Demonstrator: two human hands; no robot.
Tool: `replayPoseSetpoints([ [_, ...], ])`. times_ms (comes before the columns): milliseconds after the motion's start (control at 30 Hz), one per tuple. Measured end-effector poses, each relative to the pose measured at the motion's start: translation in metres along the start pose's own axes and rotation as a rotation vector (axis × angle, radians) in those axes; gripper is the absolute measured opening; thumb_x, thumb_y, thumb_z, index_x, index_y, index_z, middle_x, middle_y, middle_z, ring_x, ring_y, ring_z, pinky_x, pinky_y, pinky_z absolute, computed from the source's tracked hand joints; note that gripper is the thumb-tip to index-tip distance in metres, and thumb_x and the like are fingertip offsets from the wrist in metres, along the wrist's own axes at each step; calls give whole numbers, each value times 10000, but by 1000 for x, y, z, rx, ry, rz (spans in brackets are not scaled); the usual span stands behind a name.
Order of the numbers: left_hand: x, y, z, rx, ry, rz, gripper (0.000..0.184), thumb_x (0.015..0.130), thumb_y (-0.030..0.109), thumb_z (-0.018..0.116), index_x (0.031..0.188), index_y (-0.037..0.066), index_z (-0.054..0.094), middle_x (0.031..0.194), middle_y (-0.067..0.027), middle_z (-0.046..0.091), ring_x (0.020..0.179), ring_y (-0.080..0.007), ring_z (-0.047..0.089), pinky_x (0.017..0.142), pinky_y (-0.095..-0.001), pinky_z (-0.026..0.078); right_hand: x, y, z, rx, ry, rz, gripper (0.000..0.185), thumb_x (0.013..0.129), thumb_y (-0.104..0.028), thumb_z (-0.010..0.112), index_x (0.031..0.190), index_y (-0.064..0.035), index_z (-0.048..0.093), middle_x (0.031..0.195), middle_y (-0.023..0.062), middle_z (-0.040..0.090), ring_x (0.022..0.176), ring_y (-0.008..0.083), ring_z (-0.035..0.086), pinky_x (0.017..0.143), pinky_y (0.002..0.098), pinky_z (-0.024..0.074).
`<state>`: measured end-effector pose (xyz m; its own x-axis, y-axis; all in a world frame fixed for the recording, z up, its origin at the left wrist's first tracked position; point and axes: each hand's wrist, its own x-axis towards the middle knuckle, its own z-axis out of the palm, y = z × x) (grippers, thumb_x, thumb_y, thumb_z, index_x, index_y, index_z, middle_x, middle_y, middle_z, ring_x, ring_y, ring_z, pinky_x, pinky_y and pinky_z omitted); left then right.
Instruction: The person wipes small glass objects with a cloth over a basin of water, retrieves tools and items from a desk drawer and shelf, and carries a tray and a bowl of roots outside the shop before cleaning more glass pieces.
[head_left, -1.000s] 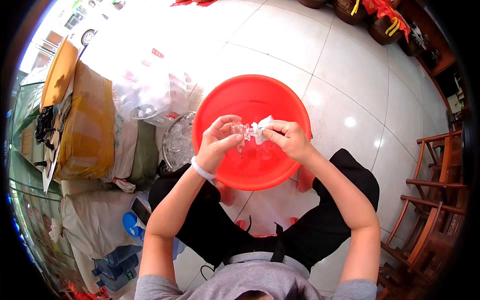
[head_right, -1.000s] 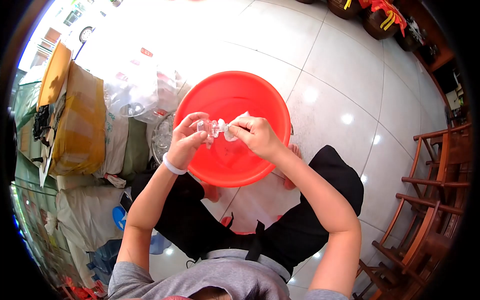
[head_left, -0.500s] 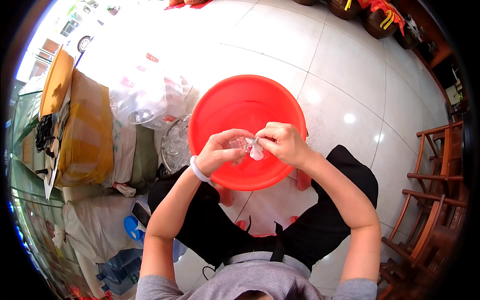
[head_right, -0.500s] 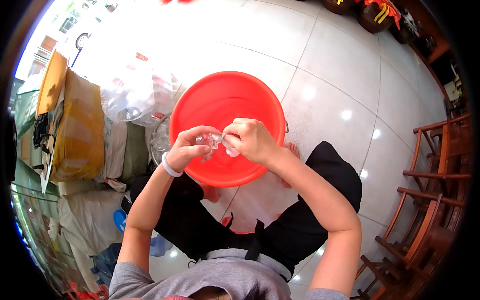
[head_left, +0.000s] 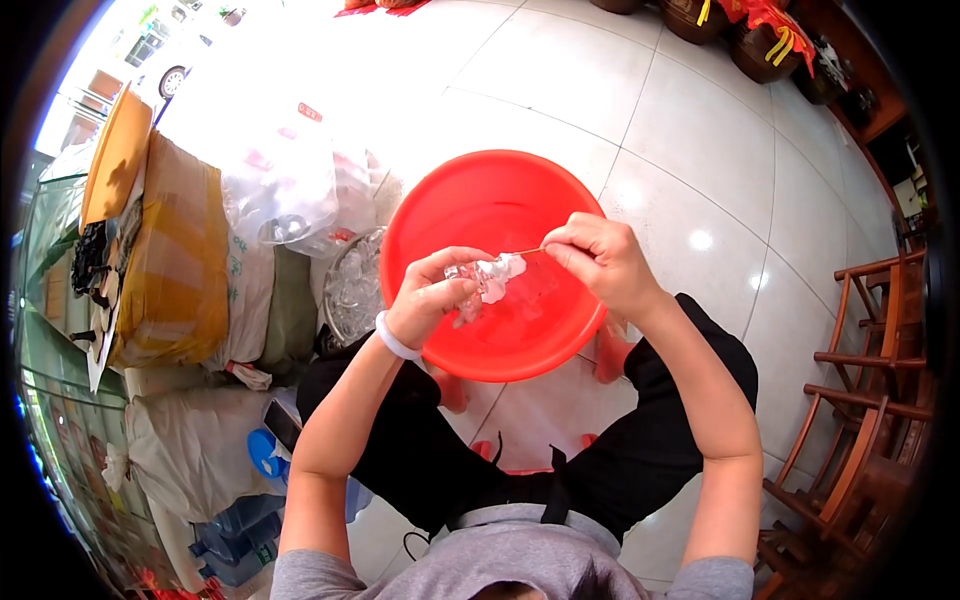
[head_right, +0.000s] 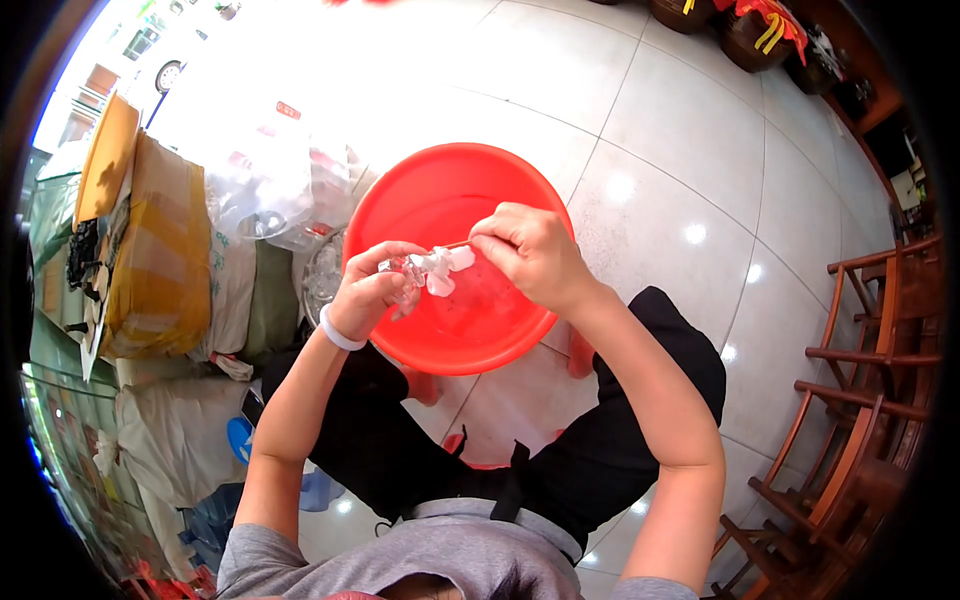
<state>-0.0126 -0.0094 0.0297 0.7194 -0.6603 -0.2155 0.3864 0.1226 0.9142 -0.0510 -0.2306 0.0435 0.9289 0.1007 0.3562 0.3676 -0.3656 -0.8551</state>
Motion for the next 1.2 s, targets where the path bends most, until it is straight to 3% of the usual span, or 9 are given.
replayPoseSetpoints([
  [133, 3, -6, -6, -80, -36, -43, 255, 781, 75, 455, 1020, -6, 491, 701, -84, 534, 506, -113, 476, 402, -214, 346, -1, 0, 8, -38, -73, -27, 82, 667, 3, 535, 731, 23, 582, 630, 100, 532, 575, 213, 512, 521, 294, 414],
  [467, 6, -7, -1, -271, -61, -150, 216, 799, 131, 440, 969, 12, 500, 675, -73, 506, 449, -117, 425, 362, -207, 288, -2, -1, 6, -2, -92, -60, 83, 668, 0, 516, 714, 24, 581, 614, 97, 526, 589, 212, 505, 528, 300, 408],
  [533, 6, -9, -2, -229, -36, -134, 324, 775, 263, 472, 966, 2, 500, 691, -87, 528, 413, -116, 395, 359, -205, 274, -1, -2, 3, 10, -83, -6, 76, 665, 2, 517, 708, 18, 578, 606, 92, 514, 588, 208, 499, 523, 300, 402],
  [767, 7, -8, -1, -240, -29, -157, 325, 772, 272, 469, 957, 7, 505, 682, -88, 537, 409, -113, 394, 354, -199, 276, -3, 3, 8, -40, -132, -79, 69, 662, 1, 522, 704, 7, 577, 595, 85, 492, 580, 204, 486, 515, 302, 396],
  [833, 6, -8, -4, -336, -96, -163, 248, 801, 151, 380, 960, 3, 502, 721, -114, 542, 413, -115, 395, 351, -198, 267, -4, 4, 10, -44, -126, -91, 67, 658, 2, 523, 700, 5, 575, 594, 86, 492, 576, 205, 485, 515, 306, 396],
  [867, 6, -7, -4, -337, -95, -162, 248, 801, 151, 380, 960, 3, 502, 721, -114, 542, 413, -115, 395, 351, -198, 267, -4, 3, 11, -44, -127, -92, 67, 658, 2, 523, 700, 5, 575, 594, 86, 492, 576, 205, 485, 515, 306, 396],
  [933, 6, -6, -2, -248, -99, -176, 332, 780, 285, 458, 951, 5, 508, 686, -83, 537, 397, -99, 378, 339, -188, 251, -4, 2, 14, -20, -132, -84, 55, 656, -8, 525, 688, 1, 570, 589, 88, 486, 572, 209, 483, 514, 310, 397],
  [1067, 6, -8, 1, -164, -93, -175, 345, 791, 306, 455, 948, 4, 508, 680, -74, 529, 393, -90, 363, 329, -187, 232, -6, 7, 21, -39, -162, -161, 48, 680, 22, 548, 720, 11, 573, 595, 71, 476, 553, 182, 460, 491, 279, 372],
  [1200, 6, -8, 3, -117, -69, -234, 336, 836, 307, 416, 940, 2, 510, 668, -66, 520, 387, -78, 351, 323, -178, 214, -10, 11, 30, -33, -167, -181, 33, 671, -10, 539, 689, 4, 563, 588, 84, 477, 572, 215, 477, 508, 310, 392],
])
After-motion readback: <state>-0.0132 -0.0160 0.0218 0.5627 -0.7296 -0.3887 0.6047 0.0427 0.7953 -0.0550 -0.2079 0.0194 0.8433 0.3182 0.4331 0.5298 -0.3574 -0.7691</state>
